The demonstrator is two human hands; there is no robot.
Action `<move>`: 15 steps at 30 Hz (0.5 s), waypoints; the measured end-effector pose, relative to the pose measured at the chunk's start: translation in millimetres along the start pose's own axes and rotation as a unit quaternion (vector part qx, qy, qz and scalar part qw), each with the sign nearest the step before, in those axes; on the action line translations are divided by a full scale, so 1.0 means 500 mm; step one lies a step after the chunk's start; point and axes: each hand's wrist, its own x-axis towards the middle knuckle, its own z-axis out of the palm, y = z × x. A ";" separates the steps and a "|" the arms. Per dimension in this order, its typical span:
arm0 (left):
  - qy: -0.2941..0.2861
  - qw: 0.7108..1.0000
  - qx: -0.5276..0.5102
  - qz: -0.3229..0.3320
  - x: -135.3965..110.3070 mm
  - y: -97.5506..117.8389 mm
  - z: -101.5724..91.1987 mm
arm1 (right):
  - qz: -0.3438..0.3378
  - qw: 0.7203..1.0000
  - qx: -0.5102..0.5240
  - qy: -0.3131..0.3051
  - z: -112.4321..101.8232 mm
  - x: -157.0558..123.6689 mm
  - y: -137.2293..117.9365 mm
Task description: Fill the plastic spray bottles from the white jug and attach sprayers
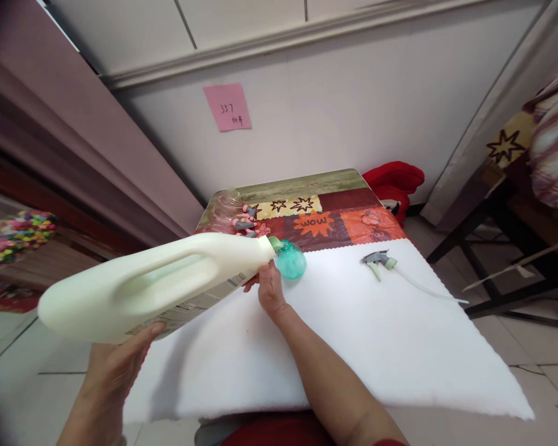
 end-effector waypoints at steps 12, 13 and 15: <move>0.005 1.000 -0.004 -0.001 -0.004 0.019 0.017 | 0.011 1.000 0.005 0.004 0.002 0.000 -0.003; 0.006 1.000 -0.001 0.002 -0.004 0.020 0.018 | 0.011 1.000 0.002 0.006 0.002 0.000 -0.003; 0.007 1.000 0.022 0.015 -0.005 0.021 0.020 | 0.011 1.000 -0.005 0.009 0.002 0.000 -0.004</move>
